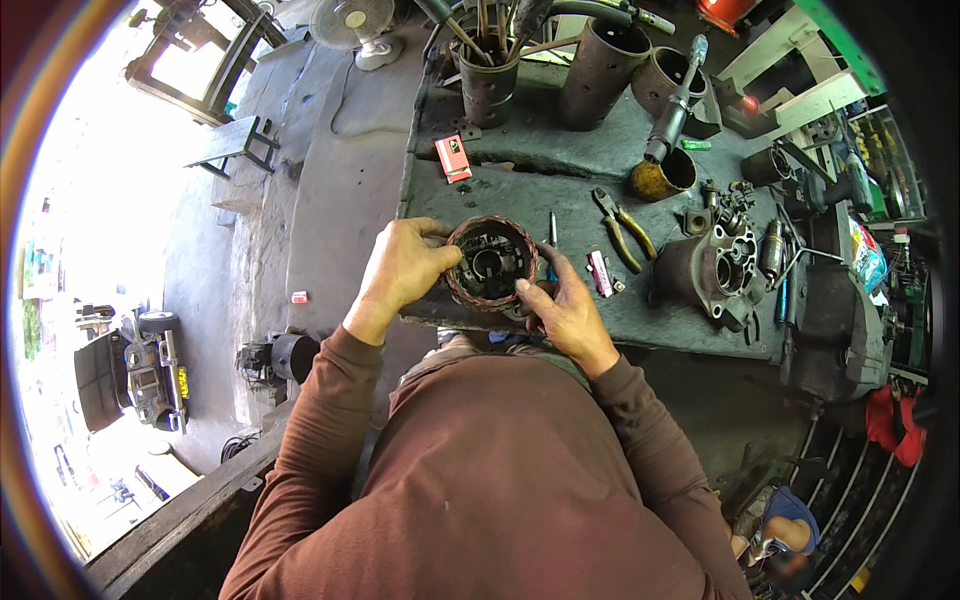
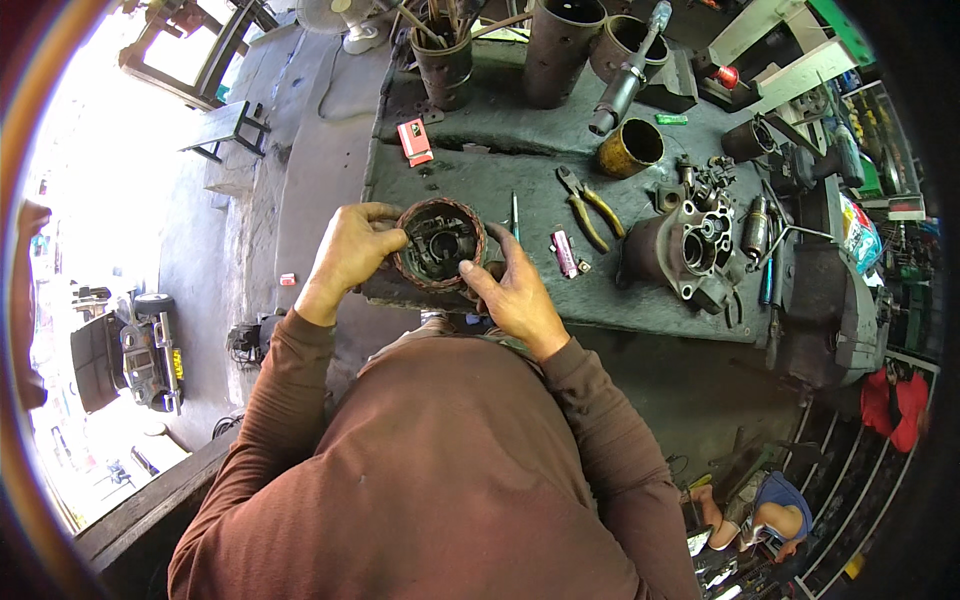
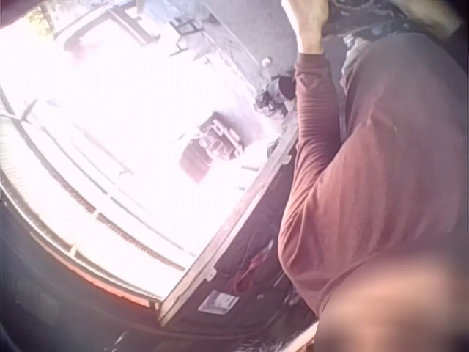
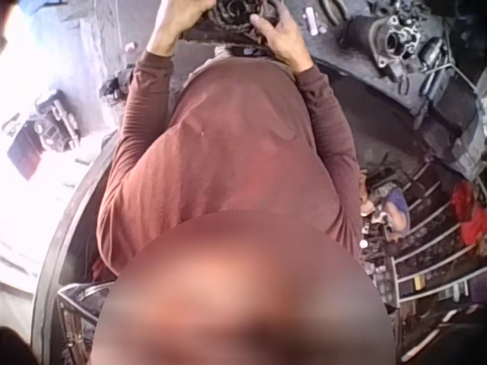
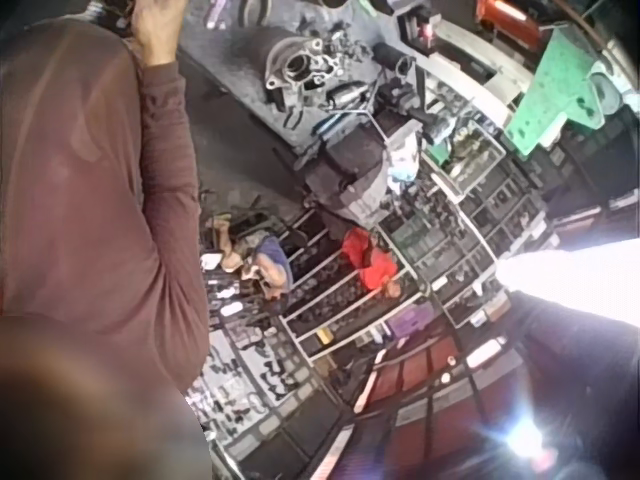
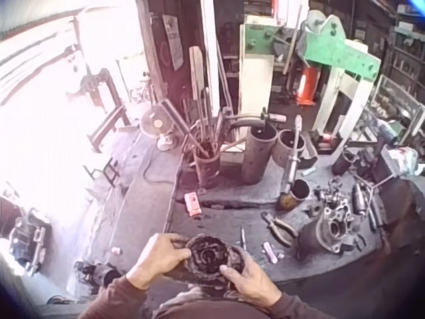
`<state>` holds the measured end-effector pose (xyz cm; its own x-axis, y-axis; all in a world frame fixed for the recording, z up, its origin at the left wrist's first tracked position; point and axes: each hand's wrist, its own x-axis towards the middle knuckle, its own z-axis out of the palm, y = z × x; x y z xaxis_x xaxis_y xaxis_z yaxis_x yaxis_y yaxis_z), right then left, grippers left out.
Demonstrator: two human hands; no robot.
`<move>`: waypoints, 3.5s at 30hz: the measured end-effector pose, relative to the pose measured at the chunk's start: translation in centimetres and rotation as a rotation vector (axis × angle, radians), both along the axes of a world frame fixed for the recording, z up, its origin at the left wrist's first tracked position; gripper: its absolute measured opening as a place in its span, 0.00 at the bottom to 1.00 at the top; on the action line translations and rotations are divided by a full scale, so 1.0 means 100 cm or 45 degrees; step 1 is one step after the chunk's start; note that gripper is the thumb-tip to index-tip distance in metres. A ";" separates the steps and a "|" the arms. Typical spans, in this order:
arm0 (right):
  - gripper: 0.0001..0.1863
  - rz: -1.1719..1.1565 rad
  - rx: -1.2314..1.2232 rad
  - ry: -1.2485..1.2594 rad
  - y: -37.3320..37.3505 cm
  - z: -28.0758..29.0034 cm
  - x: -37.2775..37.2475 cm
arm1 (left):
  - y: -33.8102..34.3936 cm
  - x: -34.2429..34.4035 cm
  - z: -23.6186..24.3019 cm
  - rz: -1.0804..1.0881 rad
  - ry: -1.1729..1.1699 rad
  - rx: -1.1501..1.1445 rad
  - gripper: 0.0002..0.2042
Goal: The person uses a screwdriver to pry and remove a small metal ring from a cylindrical mechanical part on a workbench. They then walk to a bench grinder and grind the edges of the ring, before returning to the workbench to place the ring and part down.
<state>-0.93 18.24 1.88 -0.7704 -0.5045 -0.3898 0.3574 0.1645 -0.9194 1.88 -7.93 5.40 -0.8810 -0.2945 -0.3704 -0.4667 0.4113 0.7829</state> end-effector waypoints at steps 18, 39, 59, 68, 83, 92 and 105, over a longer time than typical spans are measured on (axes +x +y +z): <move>0.41 0.066 0.060 0.186 0.000 -0.025 -0.004 | 0.010 0.003 -0.006 0.051 0.018 -0.067 0.23; 0.41 0.013 -0.083 0.126 -0.001 -0.032 -0.004 | 0.015 0.003 -0.009 -0.038 0.112 -0.115 0.25; 0.20 -0.452 1.786 1.019 0.405 -0.051 -0.056 | 0.052 0.048 -0.083 0.269 0.346 -0.049 0.28; 0.22 -0.429 1.616 0.826 0.437 -0.074 -0.087 | 0.075 0.048 -0.068 0.227 0.508 -0.408 0.26; 0.13 0.357 0.729 0.109 0.210 0.023 0.021 | 0.011 0.071 -0.062 -0.295 0.391 -0.490 0.70; 0.27 -0.406 -0.453 -0.712 0.168 -0.023 0.091 | 0.012 0.054 -0.018 -0.280 0.842 -0.374 0.50; 0.15 -0.999 0.517 -0.522 0.266 -0.040 0.177 | 0.175 -0.021 0.035 -0.981 0.926 0.006 0.24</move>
<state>16.80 44.87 -2.13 -0.5960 0.3263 -0.7337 0.7804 0.0199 -0.6250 -0.20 9.60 8.85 -0.8395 0.4382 0.3212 0.5003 0.3928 0.7717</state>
